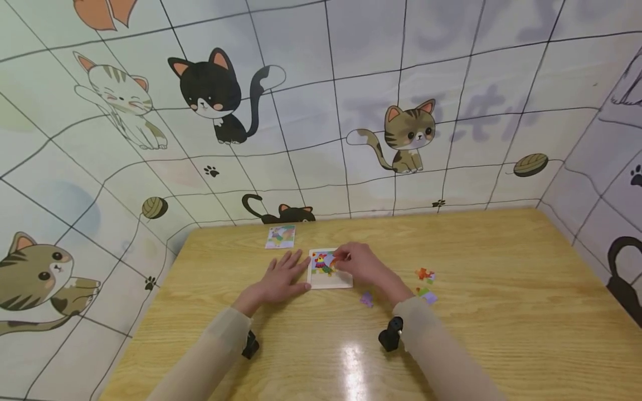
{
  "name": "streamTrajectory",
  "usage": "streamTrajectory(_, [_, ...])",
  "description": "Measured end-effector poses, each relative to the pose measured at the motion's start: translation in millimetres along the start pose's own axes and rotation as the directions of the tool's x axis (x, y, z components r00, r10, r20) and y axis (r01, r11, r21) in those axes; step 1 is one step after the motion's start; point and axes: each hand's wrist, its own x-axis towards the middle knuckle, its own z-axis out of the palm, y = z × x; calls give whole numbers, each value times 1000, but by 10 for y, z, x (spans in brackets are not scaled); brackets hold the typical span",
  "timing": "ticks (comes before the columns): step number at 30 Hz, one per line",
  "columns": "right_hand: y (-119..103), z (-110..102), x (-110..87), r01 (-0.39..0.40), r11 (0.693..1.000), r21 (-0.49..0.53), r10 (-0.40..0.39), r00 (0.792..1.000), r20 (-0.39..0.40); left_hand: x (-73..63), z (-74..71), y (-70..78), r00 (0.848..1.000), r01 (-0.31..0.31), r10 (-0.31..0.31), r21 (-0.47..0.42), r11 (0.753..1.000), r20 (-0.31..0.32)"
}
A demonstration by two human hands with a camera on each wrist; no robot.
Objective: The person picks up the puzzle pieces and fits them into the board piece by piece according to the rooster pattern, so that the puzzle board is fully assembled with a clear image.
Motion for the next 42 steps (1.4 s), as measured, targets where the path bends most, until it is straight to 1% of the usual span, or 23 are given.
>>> streamTrajectory(4, [92,-218,-121,-10,1000,20,11,999,-31,-10,0,1,1000,0,0,-1,1000,3])
streamTrajectory(10, [303,-567,-371,-44,998,-35,41,996,-79,-8,30,-19,1000,6,-6,1,1000,8])
streamTrajectory(13, [393,-723,-526,-69,997,-43,64,993,-103,-4,42,-25,1000,6,-6,-4,1000,9])
streamTrajectory(19, [600,-943,-787,-119,991,-54,111,984,-136,-23,23,-11,1000,8,-8,-11,1000,3])
streamTrajectory(24, [763,-1036,-935,-147,985,-89,133,979,-154,-29,12,-7,1000,-2,2,-26,1000,-6])
streamTrajectory(32, [869,-1140,-1092,-161,982,-93,146,978,-151,-32,8,-1,1000,3,-3,-30,1000,6])
streamTrajectory(37, [902,-1128,-1171,-156,984,-91,142,979,-146,-33,11,-3,1000,-4,5,-36,999,4])
streamTrajectory(42, [947,-1074,-1215,-147,986,-82,135,981,-138,-29,15,-7,1000,-4,4,-20,1000,4])
